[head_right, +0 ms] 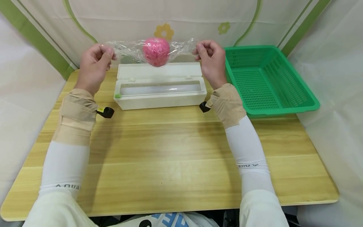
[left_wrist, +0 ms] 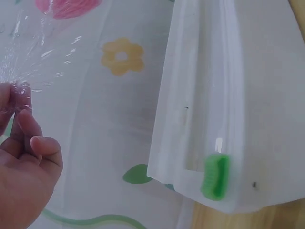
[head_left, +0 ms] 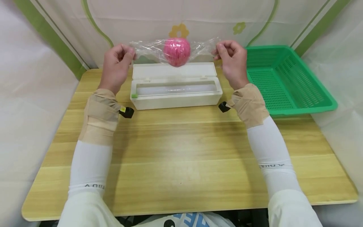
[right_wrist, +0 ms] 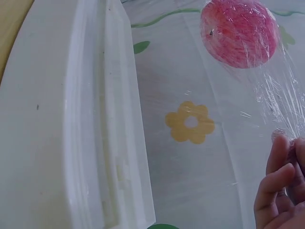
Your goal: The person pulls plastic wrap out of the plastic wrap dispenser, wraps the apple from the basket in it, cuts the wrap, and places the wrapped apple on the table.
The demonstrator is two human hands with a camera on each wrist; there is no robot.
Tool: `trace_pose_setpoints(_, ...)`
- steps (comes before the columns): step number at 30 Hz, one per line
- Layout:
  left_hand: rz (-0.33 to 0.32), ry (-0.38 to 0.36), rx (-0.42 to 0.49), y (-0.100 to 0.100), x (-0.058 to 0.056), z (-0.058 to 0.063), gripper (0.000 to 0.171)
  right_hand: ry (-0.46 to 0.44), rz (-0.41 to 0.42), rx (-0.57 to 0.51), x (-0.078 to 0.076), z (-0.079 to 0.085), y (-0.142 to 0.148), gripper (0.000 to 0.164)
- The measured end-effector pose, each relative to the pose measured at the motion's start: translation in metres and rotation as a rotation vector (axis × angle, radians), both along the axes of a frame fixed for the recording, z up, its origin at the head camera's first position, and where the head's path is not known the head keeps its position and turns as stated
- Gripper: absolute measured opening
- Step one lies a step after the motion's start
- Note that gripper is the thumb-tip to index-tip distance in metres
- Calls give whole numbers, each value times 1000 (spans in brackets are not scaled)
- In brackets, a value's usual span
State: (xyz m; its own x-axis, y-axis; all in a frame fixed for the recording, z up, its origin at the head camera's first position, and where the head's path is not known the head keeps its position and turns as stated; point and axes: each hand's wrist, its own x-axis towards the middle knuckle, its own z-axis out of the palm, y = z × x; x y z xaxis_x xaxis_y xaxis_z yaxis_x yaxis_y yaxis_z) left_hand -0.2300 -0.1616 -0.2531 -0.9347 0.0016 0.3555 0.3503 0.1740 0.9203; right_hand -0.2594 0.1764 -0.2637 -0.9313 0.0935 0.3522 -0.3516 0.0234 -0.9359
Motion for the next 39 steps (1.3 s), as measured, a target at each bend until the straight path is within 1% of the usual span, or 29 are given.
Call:
trace_pose_setpoints(4,8,14,-8,1,0,4,23,10,-5,-21,-2,4,-1,22)
trace_pose_setpoints(8,18,32,-12,1,0,8,22,18,-15,-18,-3,9,-1,20)
trace_pose_setpoints(13,14,50,31,1,-2,13,21,11,-14,-38,-5,17,-2,20)
trace_pose_setpoints(17,17,67,66,2,-4,17,21,36,2,-46,-6,22,-2,21)
trace_pose_setpoints(22,28,74,95,4,-3,22,21,48,6,-41,-10,25,-1,22)
trace_pose_setpoints(28,41,83,91,5,-1,29,20,76,0,-35,-13,28,1,19)
trace_pose_setpoints(33,45,90,105,5,0,33,19,102,6,-28,-6,36,0,19)
trace_pose_setpoints(35,42,90,119,4,0,34,19,111,15,-39,-2,39,0,16)
trace_pose_setpoints(37,32,92,134,3,0,34,19,126,19,-47,3,42,-1,14)
trace_pose_setpoints(39,29,95,123,0,3,32,20,142,21,-41,10,43,0,12)
